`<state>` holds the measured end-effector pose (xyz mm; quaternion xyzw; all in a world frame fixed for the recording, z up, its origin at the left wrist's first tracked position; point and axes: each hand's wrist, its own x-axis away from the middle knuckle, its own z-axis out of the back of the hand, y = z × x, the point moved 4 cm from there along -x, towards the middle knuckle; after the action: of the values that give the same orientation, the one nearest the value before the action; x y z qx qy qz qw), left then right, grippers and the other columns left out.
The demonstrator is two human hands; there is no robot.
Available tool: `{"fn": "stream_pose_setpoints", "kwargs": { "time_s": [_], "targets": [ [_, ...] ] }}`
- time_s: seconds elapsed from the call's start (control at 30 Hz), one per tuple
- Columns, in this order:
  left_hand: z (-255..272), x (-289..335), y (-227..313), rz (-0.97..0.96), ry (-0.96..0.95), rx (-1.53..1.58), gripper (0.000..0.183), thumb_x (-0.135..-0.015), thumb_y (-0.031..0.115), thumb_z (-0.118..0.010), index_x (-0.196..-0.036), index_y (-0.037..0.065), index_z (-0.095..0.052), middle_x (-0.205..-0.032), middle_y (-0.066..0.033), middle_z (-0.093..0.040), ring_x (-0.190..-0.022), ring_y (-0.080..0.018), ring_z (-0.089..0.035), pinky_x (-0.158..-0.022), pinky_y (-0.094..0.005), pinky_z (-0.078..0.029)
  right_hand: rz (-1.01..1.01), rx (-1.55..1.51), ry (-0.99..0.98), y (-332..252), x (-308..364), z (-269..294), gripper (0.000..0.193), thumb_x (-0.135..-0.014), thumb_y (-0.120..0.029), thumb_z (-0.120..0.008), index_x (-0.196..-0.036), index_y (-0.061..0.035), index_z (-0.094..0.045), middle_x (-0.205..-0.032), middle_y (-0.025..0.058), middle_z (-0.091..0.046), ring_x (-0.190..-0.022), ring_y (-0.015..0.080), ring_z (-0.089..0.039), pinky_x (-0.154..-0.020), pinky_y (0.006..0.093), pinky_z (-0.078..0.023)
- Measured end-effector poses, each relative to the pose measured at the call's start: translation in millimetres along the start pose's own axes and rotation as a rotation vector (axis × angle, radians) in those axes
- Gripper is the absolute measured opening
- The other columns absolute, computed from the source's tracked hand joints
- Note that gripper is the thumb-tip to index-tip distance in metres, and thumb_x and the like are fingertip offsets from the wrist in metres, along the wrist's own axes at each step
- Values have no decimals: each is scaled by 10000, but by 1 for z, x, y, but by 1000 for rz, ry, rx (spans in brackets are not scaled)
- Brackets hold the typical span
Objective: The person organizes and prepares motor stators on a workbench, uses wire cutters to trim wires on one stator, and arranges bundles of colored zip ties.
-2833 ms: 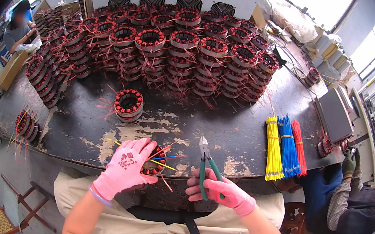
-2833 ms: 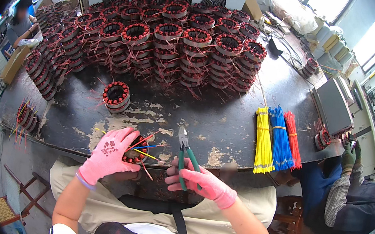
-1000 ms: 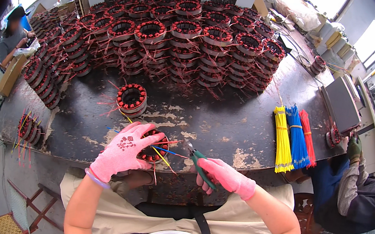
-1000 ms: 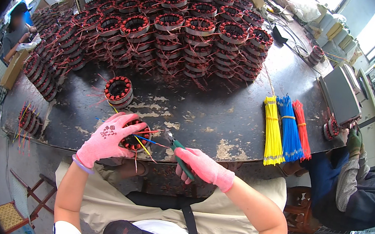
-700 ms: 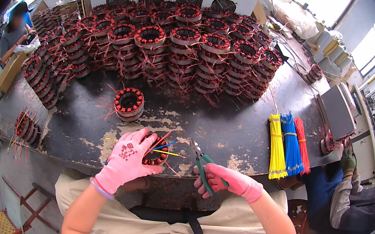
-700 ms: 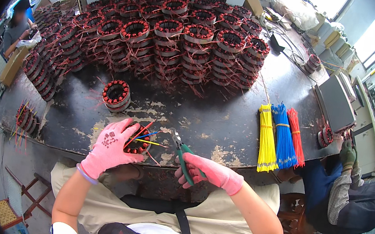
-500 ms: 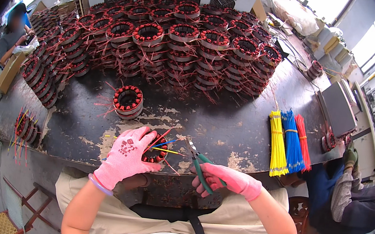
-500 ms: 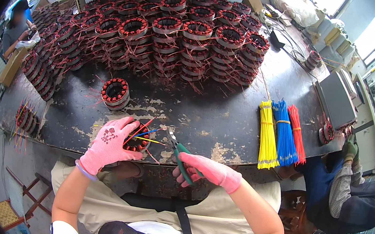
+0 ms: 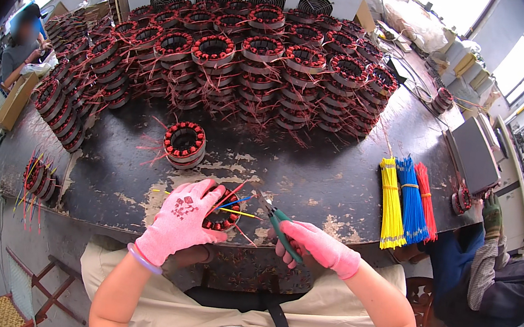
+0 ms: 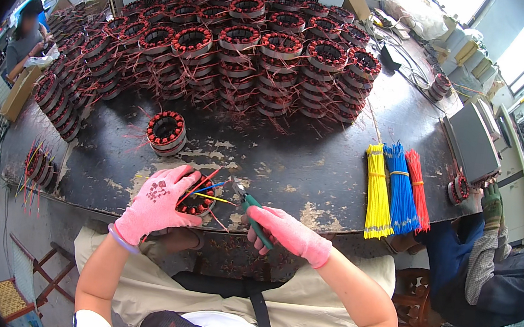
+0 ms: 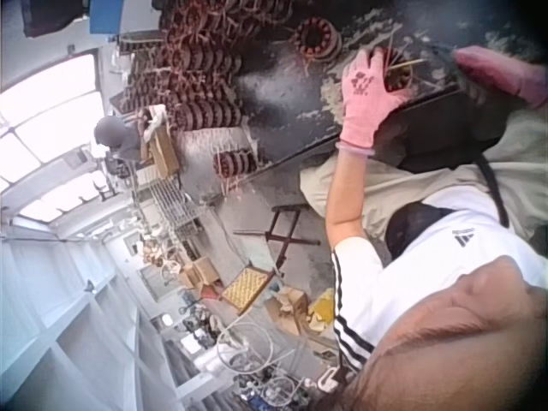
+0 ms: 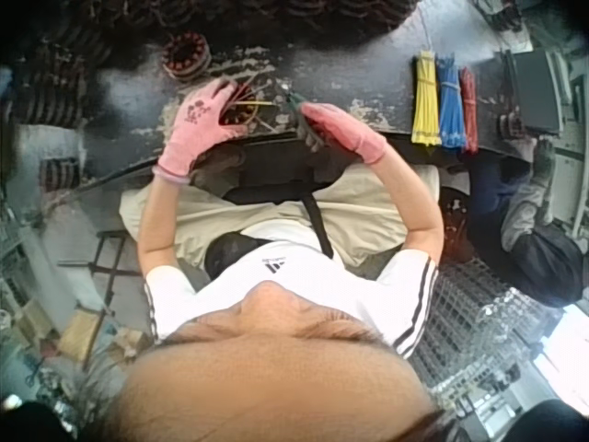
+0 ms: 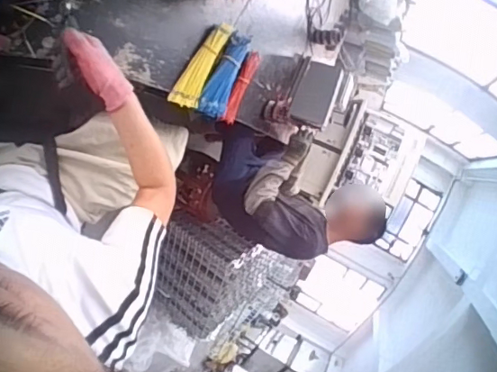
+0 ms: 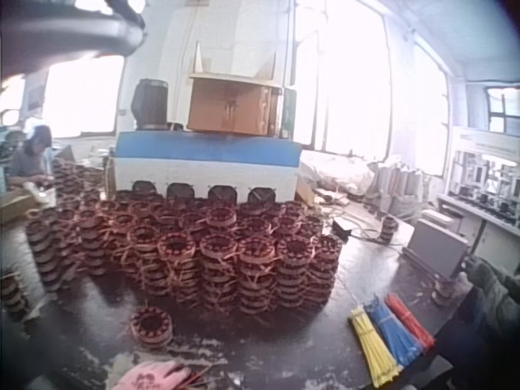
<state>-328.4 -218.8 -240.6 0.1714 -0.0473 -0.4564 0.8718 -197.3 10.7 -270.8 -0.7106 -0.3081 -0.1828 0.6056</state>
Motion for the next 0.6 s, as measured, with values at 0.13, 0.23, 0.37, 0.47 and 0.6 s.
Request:
{"fn": "stream_pose_setpoints", "kwargs": {
  "time_s": [0.13, 0.23, 0.37, 0.47, 0.6],
  "targets": [
    [-4, 3, -1, -24, 47, -30, 896, -654, 460, -861, -1365, 9, -553, -1398, -194, -534, -1273, -380, -538, -1085, -461, -421, 35, -20, 10, 0, -3, 0, 559, -1026, -524, -503, -1260, -20, -560, -966, 87, -667, -786, 160, -653, -697, 313, -575],
    [0, 0, 8, 139, -6, -98, 889, -663, 551, -840, -1305, -5, -578, -1344, -197, -557, -1203, -375, -580, -1029, -465, -456, -9, -171, -64, 6, 0, 5, 549, -1054, -483, -460, -1345, -22, -524, -1052, 113, -663, -867, 195, -668, -791, 348, -576],
    [0, -3, 14, 321, -72, -153, 907, -662, 658, -804, -1227, -23, -600, -1265, -199, -582, -1108, -370, -622, -958, -467, -487, -45, -210, -147, 13, 14, 10, 566, -1071, -452, -430, -1428, -14, -466, -1155, 158, -645, -976, 252, -677, -908, 410, -565],
    [0, 0, 11, 244, -13, -139, 904, -677, 617, -815, -1251, -43, -588, -1312, -231, -575, -1157, -390, -609, -1001, -461, -478, -108, -162, -133, 18, 11, 7, 547, -1072, -445, -425, -1403, -13, -482, -1135, 154, -652, -962, 243, -680, -897, 396, -571],
    [4, -1, 9, 218, -15, -95, 884, -686, 583, -823, -1265, -40, -583, -1348, -238, -564, -1198, -402, -589, -1032, -467, -465, -116, -124, -156, 14, -1, 3, 535, -1069, -447, -420, -1370, -12, -501, -1122, 154, -657, -951, 245, -682, -877, 383, -577]
  ]
}}
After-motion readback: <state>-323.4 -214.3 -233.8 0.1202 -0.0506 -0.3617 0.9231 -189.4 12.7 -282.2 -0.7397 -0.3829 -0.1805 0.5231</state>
